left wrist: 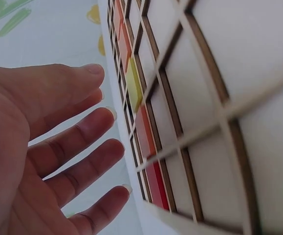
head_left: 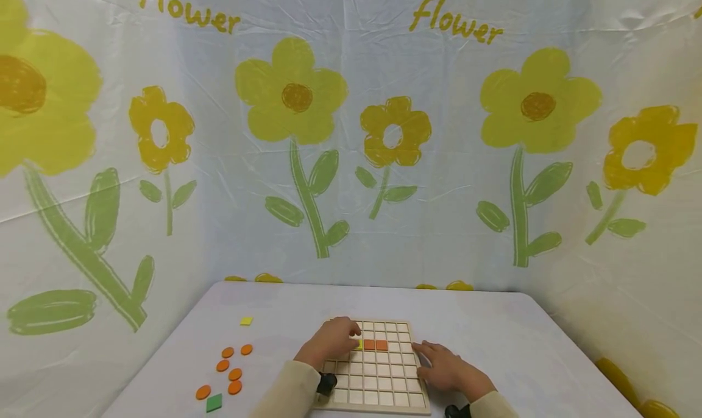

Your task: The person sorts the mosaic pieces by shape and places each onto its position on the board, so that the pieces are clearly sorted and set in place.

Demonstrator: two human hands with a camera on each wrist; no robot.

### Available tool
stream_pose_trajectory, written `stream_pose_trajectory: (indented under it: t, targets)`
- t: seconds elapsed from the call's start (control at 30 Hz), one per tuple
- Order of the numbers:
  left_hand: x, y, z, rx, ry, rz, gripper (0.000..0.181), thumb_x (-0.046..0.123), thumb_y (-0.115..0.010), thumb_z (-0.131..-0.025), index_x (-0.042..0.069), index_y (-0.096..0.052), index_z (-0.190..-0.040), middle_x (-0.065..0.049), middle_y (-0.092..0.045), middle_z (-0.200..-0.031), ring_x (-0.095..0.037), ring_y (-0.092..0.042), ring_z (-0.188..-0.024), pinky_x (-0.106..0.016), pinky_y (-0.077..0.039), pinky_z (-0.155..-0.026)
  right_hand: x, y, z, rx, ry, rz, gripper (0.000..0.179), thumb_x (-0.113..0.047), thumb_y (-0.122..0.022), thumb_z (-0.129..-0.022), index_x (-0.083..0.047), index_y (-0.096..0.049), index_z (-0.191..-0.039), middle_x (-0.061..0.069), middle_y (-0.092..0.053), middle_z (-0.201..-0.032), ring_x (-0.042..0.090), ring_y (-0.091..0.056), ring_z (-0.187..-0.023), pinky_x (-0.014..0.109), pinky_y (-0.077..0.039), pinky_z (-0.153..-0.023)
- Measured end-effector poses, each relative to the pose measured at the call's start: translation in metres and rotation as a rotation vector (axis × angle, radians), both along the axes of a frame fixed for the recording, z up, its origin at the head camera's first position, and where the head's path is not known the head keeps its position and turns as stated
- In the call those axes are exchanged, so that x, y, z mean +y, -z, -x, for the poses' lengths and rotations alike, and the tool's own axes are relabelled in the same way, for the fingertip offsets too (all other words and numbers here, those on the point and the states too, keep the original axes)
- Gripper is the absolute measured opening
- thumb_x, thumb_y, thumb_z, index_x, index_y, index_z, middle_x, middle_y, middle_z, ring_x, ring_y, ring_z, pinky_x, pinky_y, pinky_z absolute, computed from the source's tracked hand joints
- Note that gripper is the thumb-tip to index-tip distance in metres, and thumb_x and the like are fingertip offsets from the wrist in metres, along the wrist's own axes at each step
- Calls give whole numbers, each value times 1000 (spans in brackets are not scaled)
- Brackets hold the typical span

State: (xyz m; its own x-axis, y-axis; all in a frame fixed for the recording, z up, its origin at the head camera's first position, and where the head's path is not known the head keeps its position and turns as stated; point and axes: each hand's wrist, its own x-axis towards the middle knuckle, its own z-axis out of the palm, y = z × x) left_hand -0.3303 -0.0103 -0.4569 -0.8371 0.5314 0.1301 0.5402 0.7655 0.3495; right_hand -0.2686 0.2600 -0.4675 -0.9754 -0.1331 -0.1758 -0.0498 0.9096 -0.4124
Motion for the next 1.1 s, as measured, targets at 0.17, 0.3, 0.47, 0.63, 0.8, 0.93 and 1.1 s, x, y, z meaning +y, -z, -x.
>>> stream_pose_trajectory:
  t: [0.17, 0.3, 0.47, 0.63, 0.8, 0.93, 1.1]
  targets:
    - [-13, 0, 0, 0, 1, -2, 26, 21, -62, -91, 10, -70, -113, -2, -69, -106, -19, -64, -98, -36, -52, -82, 1, 0, -1, 5, -8, 12, 54, -30, -59, -89, -13, -51, -140, 20, -44, -146, 46, -37, -135, 74, -23, -101]
    - [-24, 1, 1, -28, -11, -17, 27, 26, -64, -92, 10, -70, -114, -3, -69, -108, -20, -65, -99, -38, -53, -82, 2, 0, -2, 10, -21, 21, 54, -29, -59, -89, -13, -50, -140, 20, -45, -145, 46, -38, -135, 74, -24, -101]
    - [-35, -1, 0, -63, -40, -25, 27, 25, -64, -92, 9, -69, -114, -3, -69, -109, -21, -65, -100, -39, -53, -82, 3, 1, -2, 11, -21, 24, 55, -30, -59, -89, -13, -50, -140, 19, -45, -145, 45, -38, -135, 74, -24, -101]
    - [-46, -4, -3, -8, -50, -6, 20, 24, -66, -89, 10, -71, -104, -1, -68, -99, -19, -64, -91, -39, -52, -79, 2, 2, -1, 10, -18, 21, 54, -30, -59, -89, -13, -51, -139, 20, -45, -145, 46, -38, -135, 75, -24, -101]
    - [-58, -3, -4, 32, -63, 26, 13, 24, -66, -87, 14, -71, -94, 2, -65, -90, -16, -59, -85, -39, -50, -77, 1, 1, -1, 10, -19, 21, 54, -30, -59, -89, -12, -51, -140, 20, -45, -145, 46, -38, -135, 75, -24, -101]
    - [-67, -5, -6, -20, -108, 18, 13, 26, -67, -87, 16, -70, -94, 3, -64, -90, -16, -58, -85, -40, -50, -79, 2, 0, -2, 12, -21, 19, 54, -30, -59, -89, -12, -50, -140, 20, -45, -145, 46, -38, -135, 75, -24, -101]
    - [-77, -9, -12, -59, -152, 14, 13, 26, -70, -86, 16, -69, -93, 2, -63, -91, -17, -57, -85, -42, -50, -80, 1, -2, -3, 7, -15, 21, 54, -29, -59, -88, -11, -51, -139, 21, -45, -145, 46, -38, -135, 74, -24, -101]
